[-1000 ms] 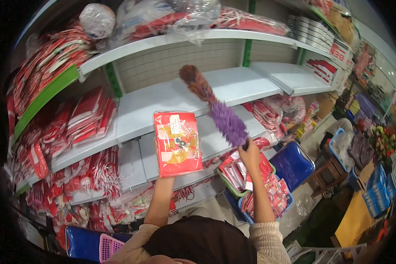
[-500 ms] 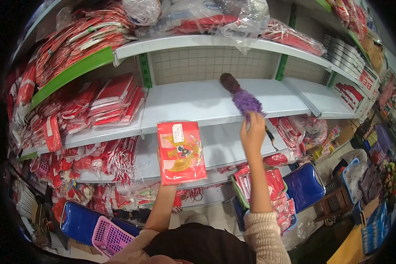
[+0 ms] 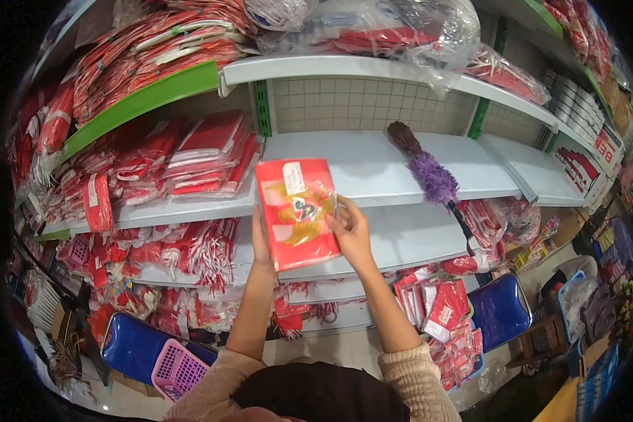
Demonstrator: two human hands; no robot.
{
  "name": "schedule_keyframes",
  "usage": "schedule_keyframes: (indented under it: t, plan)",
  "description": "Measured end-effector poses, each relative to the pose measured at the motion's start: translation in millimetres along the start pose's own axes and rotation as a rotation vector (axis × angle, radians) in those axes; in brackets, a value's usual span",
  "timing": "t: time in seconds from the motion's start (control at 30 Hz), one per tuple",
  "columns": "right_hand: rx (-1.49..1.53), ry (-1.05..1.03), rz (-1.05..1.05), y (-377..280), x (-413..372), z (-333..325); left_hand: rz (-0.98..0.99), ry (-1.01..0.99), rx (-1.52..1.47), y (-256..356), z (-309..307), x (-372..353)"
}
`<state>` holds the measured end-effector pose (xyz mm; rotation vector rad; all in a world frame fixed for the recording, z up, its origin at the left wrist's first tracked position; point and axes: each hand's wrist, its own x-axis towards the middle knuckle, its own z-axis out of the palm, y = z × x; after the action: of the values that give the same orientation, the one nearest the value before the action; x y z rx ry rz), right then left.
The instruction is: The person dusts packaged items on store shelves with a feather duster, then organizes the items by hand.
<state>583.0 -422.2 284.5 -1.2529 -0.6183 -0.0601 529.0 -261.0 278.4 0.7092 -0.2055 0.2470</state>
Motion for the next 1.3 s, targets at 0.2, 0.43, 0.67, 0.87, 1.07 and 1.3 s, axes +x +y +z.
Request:
schedule_keyframes:
  t: [0.2,0.43,0.67,0.87,1.07,1.3]
  plan:
    - [-0.277,0.125,-0.036,45,87,13,0.333,0.093,0.679,46,-14,27]
    - [-1.219,0.188,-0.032,56,124,65,0.455,-0.133,1.801,53,-63,60]
    - [-1.293,0.275,0.049,64,120,79,0.597,-0.152,1.835,54,-83,66]
    - [-1.316,0.293,0.103,61,117,83,0.568,-0.09,1.87,50,-83,70]
    - [-1.047,0.399,-0.219,63,65,89,0.647,-0.046,1.966,42,-90,72]
    - [-0.591,0.401,-0.036,44,-72,98,0.729,-0.107,1.719,38,-65,8]
